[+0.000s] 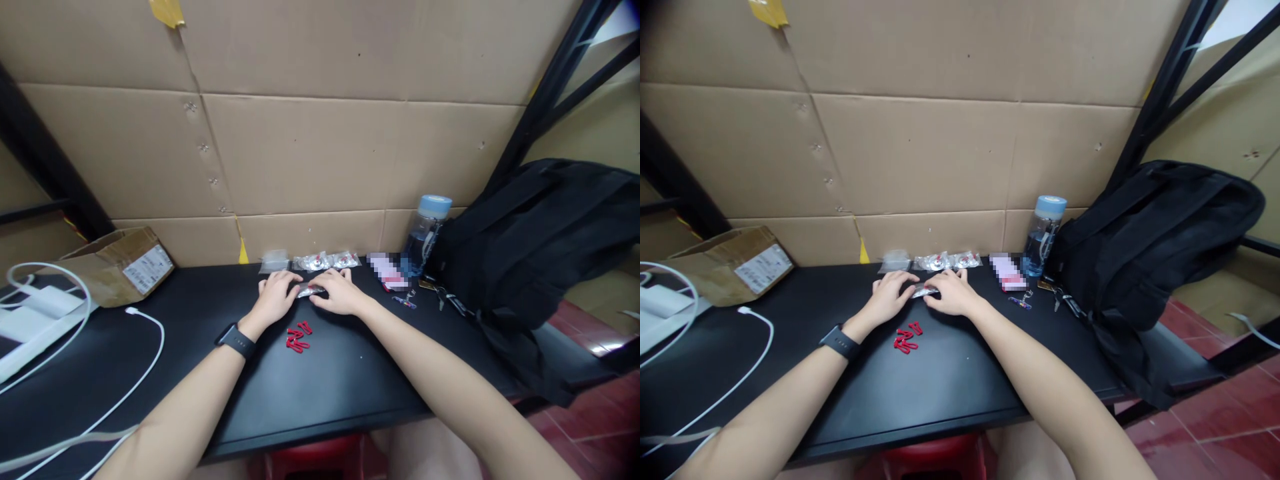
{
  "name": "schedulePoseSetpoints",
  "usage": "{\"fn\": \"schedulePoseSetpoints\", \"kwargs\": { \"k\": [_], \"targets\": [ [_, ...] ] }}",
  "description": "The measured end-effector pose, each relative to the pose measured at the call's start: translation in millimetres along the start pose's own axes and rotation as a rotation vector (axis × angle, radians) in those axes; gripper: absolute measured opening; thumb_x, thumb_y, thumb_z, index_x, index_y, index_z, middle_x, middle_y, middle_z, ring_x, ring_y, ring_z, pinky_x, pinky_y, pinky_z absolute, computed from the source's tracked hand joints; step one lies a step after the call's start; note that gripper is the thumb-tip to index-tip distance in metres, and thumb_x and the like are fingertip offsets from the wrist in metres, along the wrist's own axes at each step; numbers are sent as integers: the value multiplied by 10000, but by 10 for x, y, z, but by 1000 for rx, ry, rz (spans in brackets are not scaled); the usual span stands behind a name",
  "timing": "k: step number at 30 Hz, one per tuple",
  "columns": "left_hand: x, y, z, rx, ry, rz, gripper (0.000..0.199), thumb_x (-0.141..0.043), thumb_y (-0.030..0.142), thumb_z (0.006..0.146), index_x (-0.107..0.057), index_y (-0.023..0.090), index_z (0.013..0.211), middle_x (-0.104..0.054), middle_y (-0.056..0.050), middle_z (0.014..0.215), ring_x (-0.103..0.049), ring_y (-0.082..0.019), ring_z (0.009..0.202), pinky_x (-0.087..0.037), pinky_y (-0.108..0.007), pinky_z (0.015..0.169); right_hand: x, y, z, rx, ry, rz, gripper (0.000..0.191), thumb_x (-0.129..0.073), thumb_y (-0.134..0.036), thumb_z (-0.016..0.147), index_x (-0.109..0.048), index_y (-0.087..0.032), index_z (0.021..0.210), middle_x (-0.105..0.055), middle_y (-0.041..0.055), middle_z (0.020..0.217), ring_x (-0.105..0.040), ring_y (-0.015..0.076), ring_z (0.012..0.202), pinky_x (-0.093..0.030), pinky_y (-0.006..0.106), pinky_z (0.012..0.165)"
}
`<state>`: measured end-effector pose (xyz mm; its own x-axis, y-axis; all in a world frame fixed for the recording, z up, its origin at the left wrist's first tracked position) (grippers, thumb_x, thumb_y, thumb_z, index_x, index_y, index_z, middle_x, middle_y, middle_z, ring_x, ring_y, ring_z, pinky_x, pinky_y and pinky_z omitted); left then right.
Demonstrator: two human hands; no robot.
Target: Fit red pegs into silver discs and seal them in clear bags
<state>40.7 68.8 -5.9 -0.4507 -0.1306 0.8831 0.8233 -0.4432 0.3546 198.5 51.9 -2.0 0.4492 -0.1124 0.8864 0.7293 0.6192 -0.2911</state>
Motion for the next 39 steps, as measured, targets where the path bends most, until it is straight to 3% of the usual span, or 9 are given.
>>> {"fn": "schedulePoseSetpoints", "kwargs": {
  "k": [2,5,10,13,17,25,32,39],
  "targets": [
    [-27,44,-8,-41,-39,-52,328,-429,401,1005,-627,310,1251,-672,-57,1318,-491,-300,1331,-327,-494,1042,-25,26,0,-49,-15,-15,313,-641,-290,916,-654,-257,1226,-733,79,1171,-566,277,1146,-284,439,944],
    [-14,62,-12,-47,-31,-77,421,-571,393,922,-547,318,1336,-720,-49,1248,-526,-301,1311,-308,-484,1043,-22,115,23,-149,6,79,329,-603,-255,934,-622,-269,1262,-754,67,1105,-606,264,1129,-294,422,932],
    [46,-35,10,34,37,-135,392,-557,286,922,-500,300,1310,-793,-19,1039,-660,-257,1155,-300,-459,1004,-2,288,28,-302,18,275,357,-653,-344,926,-593,-265,1269,-786,11,949,-698,240,1008,-315,427,966],
    [26,-101,28,59,17,-181,371,-577,278,916,-511,308,1281,-800,-8,1033,-690,-241,1125,-295,-447,1027,-13,351,11,-333,16,302,481,-755,-272,829,-582,-270,1278,-799,2,968,-704,245,1035,-324,427,987],
    [-4,-124,37,42,-24,-204,421,-580,265,919,-488,325,1326,-805,-5,1036,-689,-223,1149,-284,-435,1060,-32,410,-7,-393,34,372,416,-754,-236,830,-611,-279,1218,-810,-16,947,-718,233,1006,-340,422,993],
    [24,-100,33,61,-9,-165,436,-619,315,905,-475,325,1316,-812,-7,988,-655,-264,1200,-249,-470,1048,5,334,29,-334,69,419,371,-787,-225,799,-655,-252,1144,-800,-35,860,-734,185,837,-365,372,984],
    [67,-53,17,0,-43,-156,527,-618,210,885,-449,337,1367,-801,9,1005,-669,-249,1169,-265,-453,1017,-25,340,27,-338,72,420,381,-757,-160,804,-660,-248,1161,-789,-32,867,-726,175,822,-375,367,973],
    [96,-91,13,52,1,-113,459,-612,276,907,-468,324,1340,-796,-22,1043,-665,-275,1156,-281,-442,974,0,324,35,-373,106,427,320,-824,-266,766,-744,-254,1075,-774,-21,813,-705,194,860,-432,326,876]
  ]
}}
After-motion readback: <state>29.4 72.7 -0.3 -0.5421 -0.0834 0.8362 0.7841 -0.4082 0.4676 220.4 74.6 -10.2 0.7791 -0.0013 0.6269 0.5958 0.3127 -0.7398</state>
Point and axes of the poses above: each hand's wrist, its own z-axis towards the middle knuckle, its own x-axis out of the back of the hand, y = z × x, the point moved 7 cm from there along z, towards the middle knuckle
